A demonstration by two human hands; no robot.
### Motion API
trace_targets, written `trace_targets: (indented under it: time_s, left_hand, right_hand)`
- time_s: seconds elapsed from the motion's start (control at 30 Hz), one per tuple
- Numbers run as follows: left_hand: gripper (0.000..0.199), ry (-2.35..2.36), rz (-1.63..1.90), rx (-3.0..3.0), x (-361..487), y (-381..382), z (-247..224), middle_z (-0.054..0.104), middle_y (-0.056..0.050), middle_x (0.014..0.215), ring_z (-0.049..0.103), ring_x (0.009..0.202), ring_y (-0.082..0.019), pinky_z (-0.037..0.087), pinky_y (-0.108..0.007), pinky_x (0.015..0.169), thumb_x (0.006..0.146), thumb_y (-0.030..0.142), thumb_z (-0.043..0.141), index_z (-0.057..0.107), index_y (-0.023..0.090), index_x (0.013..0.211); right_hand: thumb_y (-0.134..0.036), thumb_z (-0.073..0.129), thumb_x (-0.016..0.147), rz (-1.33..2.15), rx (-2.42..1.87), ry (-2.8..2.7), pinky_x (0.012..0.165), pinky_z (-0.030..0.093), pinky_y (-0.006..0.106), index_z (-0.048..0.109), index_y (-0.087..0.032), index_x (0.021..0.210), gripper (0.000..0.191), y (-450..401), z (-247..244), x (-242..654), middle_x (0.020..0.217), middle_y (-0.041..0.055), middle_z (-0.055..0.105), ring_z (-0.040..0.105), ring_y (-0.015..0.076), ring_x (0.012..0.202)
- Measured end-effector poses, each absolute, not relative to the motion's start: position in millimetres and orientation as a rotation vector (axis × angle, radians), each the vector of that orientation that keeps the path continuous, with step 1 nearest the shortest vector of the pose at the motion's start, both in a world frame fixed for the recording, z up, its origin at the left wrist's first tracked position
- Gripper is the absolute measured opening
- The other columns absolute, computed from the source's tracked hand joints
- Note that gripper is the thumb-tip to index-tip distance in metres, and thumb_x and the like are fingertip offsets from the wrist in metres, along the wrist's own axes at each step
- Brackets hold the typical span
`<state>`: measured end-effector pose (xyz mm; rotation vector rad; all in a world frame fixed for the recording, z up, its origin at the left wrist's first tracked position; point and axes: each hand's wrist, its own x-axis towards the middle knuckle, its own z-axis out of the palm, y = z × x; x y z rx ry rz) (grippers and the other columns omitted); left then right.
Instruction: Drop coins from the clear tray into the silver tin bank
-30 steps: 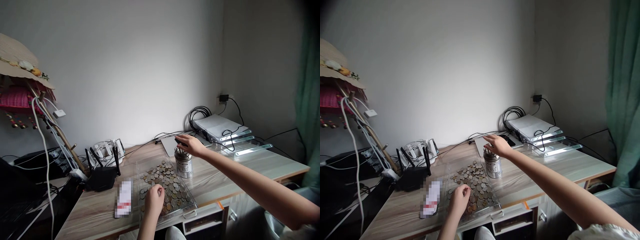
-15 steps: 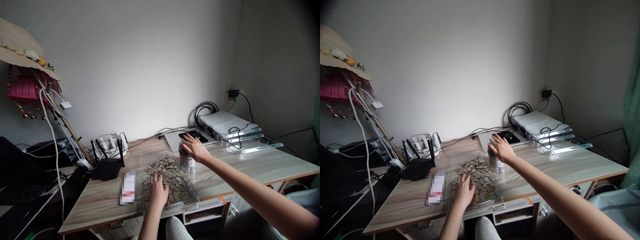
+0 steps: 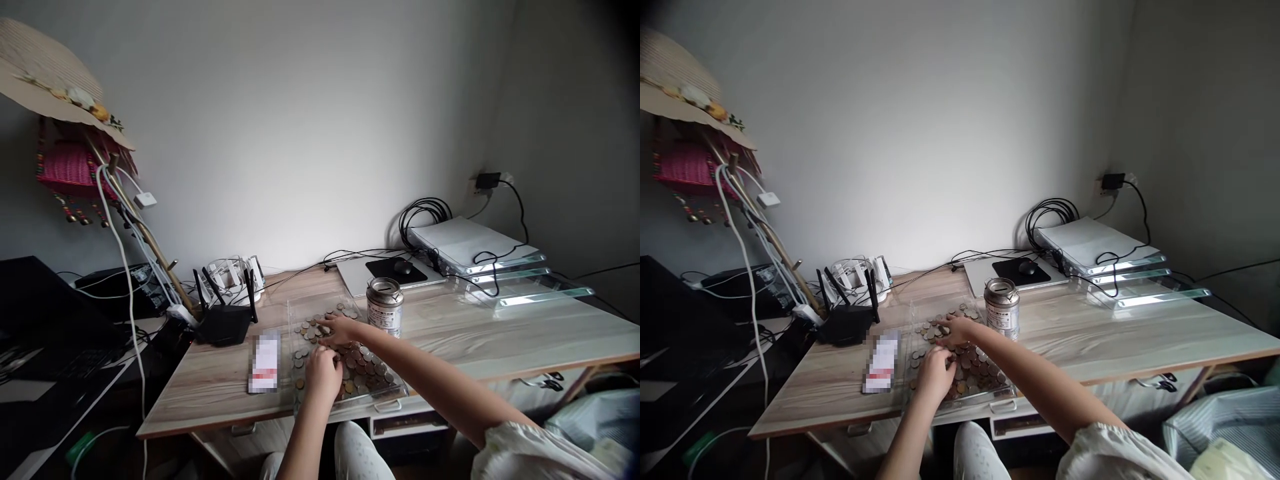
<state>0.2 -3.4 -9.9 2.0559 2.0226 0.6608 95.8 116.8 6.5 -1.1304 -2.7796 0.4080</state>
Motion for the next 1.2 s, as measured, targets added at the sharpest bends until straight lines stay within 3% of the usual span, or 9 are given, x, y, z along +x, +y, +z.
trace_targets:
  time_s: [0.13,0.27,0.43,0.53,0.7,0.8,0.9,1.07,1.2]
  left_hand:
    - [0.018,2.180,0.629,1.970,-0.9,-2.3,-10.7,0.052,-0.008,0.094,0.046,0.093,-0.021,0.033,-0.029,0.076,0.067,0.021,0.052,0.056,0.016,0.084]
    - [0.031,2.293,0.607,1.886,-1.7,-0.4,-13.4,0.046,-0.011,0.103,0.041,0.101,-0.023,0.033,-0.031,0.078,0.065,0.020,0.054,0.049,0.016,0.096]
    - [0.028,2.281,0.595,1.909,-3.2,0.3,-15.6,0.044,-0.011,0.106,0.038,0.103,-0.024,0.032,-0.031,0.081,0.065,0.018,0.052,0.049,0.015,0.093]
    - [0.027,2.266,0.615,1.923,-4.1,-0.8,-17.1,0.044,-0.011,0.105,0.039,0.102,-0.023,0.032,-0.031,0.081,0.065,0.018,0.052,0.051,0.015,0.091]
    - [0.023,2.186,0.759,1.876,-4.7,-0.9,-15.1,0.049,-0.011,0.100,0.041,0.099,-0.023,0.032,-0.033,0.081,0.068,0.022,0.049,0.053,0.016,0.090]
    - [0.022,1.922,1.158,1.687,-5.9,4.6,-7.6,0.052,-0.008,0.098,0.044,0.098,-0.019,0.031,-0.031,0.086,0.070,0.023,0.047,0.054,0.017,0.090]
    - [0.026,1.504,1.525,1.113,-7.9,12.3,1.7,0.052,-0.007,0.102,0.047,0.097,-0.017,0.034,-0.030,0.084,0.071,0.028,0.047,0.052,0.018,0.095]
    - [0.031,0.717,1.358,0.237,-5.4,16.3,8.3,0.057,-0.011,0.084,0.055,0.077,-0.018,0.043,-0.033,0.067,0.075,0.037,0.040,0.055,0.012,0.086]
    - [0.022,0.463,1.409,0.053,-1.3,15.1,1.9,0.057,-0.007,0.070,0.055,0.066,-0.014,0.045,-0.027,0.061,0.077,0.024,0.038,0.055,0.011,0.070]
  right_hand:
    - [-0.047,0.059,0.055,0.462,-0.938,-2.866,0.084,0.032,0.037,0.057,-0.023,0.099,0.051,118.8,6.1,100.3,0.106,0.0081,0.047,0.043,0.0267,0.099]
    - [-0.039,0.069,0.040,0.593,-0.905,-2.963,0.071,0.039,0.030,0.055,-0.019,0.096,0.061,105.9,10.0,115.8,0.097,0.0063,0.046,0.047,0.0227,0.086]
    - [-0.028,0.069,0.039,0.595,-1.068,-2.980,0.059,0.040,0.025,0.054,-0.019,0.094,0.058,88.1,9.7,121.9,0.097,0.0057,0.046,0.050,0.0178,0.073]
    - [-0.023,0.068,0.038,0.578,-1.169,-2.972,0.056,0.041,0.025,0.056,-0.017,0.088,0.051,83.0,11.1,120.0,0.085,0.0050,0.054,0.052,0.0186,0.069]
    - [-0.020,0.060,0.048,1.131,-1.204,-2.922,0.045,0.042,0.023,0.058,-0.016,0.080,0.033,79.4,9.4,124.4,0.056,-0.0015,0.055,0.054,0.0149,0.050]
    - [-0.019,0.058,0.050,1.346,-1.181,-2.743,0.041,0.041,0.022,0.058,-0.013,0.071,0.022,78.9,9.1,129.1,0.056,-0.0010,0.056,0.054,0.0136,0.047]
    - [-0.024,0.058,0.053,1.451,-1.100,-2.457,0.045,0.044,0.021,0.057,-0.012,0.070,0.021,83.0,16.0,128.4,0.063,0.0014,0.058,0.055,0.0126,0.051]
    - [-0.034,0.056,0.061,1.315,-0.903,-2.317,0.049,0.043,0.020,0.059,-0.012,0.078,0.028,83.7,37.3,110.8,0.066,0.0030,0.060,0.055,0.0123,0.057]
    - [-0.030,0.054,0.065,0.887,-0.835,-2.500,0.054,0.039,0.020,0.064,-0.016,0.073,0.019,66.6,43.9,95.7,0.064,0.0020,0.061,0.054,0.0128,0.060]
